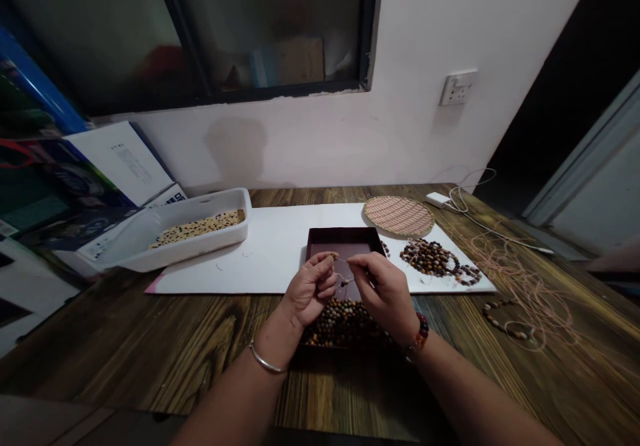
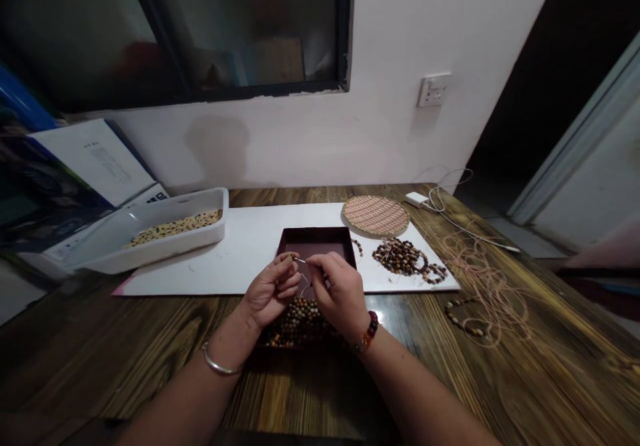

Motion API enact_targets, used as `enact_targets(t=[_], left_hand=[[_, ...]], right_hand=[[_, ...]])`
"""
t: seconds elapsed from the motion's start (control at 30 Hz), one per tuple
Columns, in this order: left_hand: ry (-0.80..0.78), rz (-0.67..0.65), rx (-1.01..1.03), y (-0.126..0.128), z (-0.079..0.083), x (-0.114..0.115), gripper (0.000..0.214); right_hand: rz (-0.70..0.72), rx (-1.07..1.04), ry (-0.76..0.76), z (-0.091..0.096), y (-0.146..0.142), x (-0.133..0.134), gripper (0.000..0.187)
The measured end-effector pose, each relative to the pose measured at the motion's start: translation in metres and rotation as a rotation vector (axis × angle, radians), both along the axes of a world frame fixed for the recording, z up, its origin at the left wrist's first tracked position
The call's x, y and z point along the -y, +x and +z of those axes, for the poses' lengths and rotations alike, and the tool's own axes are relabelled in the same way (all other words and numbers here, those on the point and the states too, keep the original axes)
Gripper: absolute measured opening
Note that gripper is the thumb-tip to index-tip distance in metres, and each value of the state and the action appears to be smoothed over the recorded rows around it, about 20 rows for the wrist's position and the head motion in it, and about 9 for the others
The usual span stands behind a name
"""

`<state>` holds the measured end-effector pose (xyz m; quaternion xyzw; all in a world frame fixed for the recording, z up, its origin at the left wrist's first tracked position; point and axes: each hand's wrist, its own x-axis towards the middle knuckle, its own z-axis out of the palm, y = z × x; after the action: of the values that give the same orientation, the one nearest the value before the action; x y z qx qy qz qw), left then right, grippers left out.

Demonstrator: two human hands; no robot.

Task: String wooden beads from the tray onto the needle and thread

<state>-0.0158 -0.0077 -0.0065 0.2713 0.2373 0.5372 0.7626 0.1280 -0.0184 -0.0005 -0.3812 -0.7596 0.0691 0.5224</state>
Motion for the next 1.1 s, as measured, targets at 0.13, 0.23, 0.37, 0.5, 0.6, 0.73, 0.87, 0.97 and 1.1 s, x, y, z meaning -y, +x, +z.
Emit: enact_targets(t=[0.13,0.23,0.37,0.5,0.6,0.73,0.87,0.97,1.1], left_hand=[[0.001,0.005,-0.029,0.001,0.002,0.001,0.026],[-0.004,0.037,-0.072,0.001,0.003,0.001,0.029],[0.016,0.160,-0.220,0.004,0.000,0.001,0.027],[0.098,0.255,-0.357,0.008,-0.005,0.001,0.023],[0.111,0.252,-0.380,0.009,-0.005,0.002,0.023],[0.084,0.158,-0.240,0.007,0.003,0.004,0.029],[0.008,0.030,-0.090,0.003,0.009,0.005,0.028],[0.031,0.042,-0.162,0.005,0.007,0.006,0.030],[0.099,0.094,-0.305,0.010,0.005,0.009,0.041]], right_hand=[[-0.005,0.005,0.000,0.000,0.000,0.000,0.014],[-0.014,0.004,-0.003,-0.001,0.001,-0.001,0.014],[-0.030,0.047,-0.008,-0.003,0.000,-0.001,0.015],[0.002,0.019,-0.077,-0.003,-0.001,0.000,0.014],[0.056,-0.108,-0.232,-0.001,-0.002,-0.001,0.012],[0.119,-0.333,-0.458,-0.001,-0.001,-0.007,0.012],[0.146,-0.488,-0.573,-0.002,0.001,-0.011,0.015],[0.185,-0.533,-0.694,-0.003,0.000,-0.012,0.019],[0.266,-0.564,-0.807,-0.003,-0.002,-0.013,0.023]])
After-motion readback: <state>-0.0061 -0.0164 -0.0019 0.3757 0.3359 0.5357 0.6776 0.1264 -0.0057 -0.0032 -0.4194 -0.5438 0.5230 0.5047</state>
